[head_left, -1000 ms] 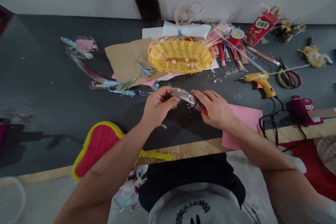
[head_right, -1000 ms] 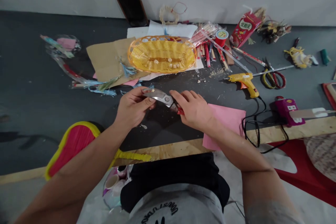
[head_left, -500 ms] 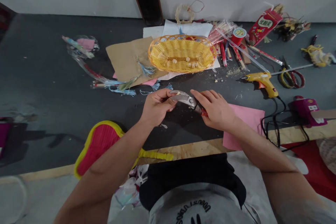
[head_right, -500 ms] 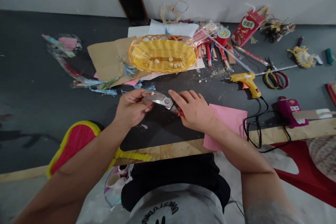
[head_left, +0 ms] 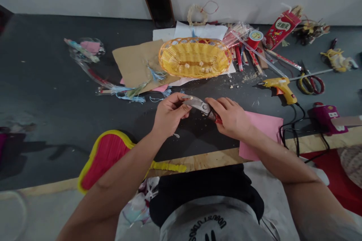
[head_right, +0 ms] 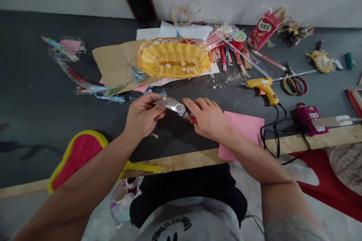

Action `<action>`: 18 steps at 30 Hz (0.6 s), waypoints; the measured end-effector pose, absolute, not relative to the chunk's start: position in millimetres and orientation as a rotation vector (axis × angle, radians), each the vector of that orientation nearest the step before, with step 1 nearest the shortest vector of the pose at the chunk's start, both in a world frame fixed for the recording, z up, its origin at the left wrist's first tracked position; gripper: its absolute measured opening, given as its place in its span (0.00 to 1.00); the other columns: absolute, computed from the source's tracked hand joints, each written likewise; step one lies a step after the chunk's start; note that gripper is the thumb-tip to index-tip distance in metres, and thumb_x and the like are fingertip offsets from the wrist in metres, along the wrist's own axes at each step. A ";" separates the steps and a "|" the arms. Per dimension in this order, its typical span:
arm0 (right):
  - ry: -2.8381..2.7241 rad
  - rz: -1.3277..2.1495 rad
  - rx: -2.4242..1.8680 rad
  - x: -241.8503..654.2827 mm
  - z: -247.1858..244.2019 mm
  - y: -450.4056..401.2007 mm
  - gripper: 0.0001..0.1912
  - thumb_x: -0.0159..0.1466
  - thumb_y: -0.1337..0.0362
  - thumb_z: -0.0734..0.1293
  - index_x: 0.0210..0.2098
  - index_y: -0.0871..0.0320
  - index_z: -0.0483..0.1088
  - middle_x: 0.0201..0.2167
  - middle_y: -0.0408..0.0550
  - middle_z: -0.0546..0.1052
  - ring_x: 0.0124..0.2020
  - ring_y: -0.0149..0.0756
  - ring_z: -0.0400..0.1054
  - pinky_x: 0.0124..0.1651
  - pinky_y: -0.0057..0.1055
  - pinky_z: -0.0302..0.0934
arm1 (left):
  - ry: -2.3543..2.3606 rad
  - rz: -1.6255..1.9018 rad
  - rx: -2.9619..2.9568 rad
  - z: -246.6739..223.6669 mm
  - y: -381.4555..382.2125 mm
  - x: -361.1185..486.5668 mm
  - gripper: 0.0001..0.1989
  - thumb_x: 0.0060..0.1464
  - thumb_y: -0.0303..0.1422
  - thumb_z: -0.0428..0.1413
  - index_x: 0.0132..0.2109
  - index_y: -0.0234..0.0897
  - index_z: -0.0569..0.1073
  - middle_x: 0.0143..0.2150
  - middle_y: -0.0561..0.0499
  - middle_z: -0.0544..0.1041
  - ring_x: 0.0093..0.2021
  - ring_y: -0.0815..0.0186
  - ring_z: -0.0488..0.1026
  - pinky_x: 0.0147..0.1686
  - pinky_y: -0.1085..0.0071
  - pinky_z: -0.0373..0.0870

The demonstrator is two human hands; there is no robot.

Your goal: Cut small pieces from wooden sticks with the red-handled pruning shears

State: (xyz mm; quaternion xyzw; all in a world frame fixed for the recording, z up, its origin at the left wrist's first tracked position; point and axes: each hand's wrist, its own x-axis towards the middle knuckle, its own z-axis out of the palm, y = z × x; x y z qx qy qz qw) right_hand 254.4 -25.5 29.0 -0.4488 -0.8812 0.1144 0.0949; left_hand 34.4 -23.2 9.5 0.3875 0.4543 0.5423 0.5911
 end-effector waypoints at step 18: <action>-2.635 0.385 -1.236 255.8 30.0 -25.0 0.36 0.62 0.69 0.62 0.69 0.59 0.57 0.52 0.57 0.74 0.51 0.49 0.67 0.55 0.44 0.64 | 1.027 1.221 0.896 12.8 -22.0 33.3 0.14 0.40 0.35 0.72 0.25 0.35 0.74 0.20 0.56 0.66 0.18 0.75 0.59 0.18 0.76 0.52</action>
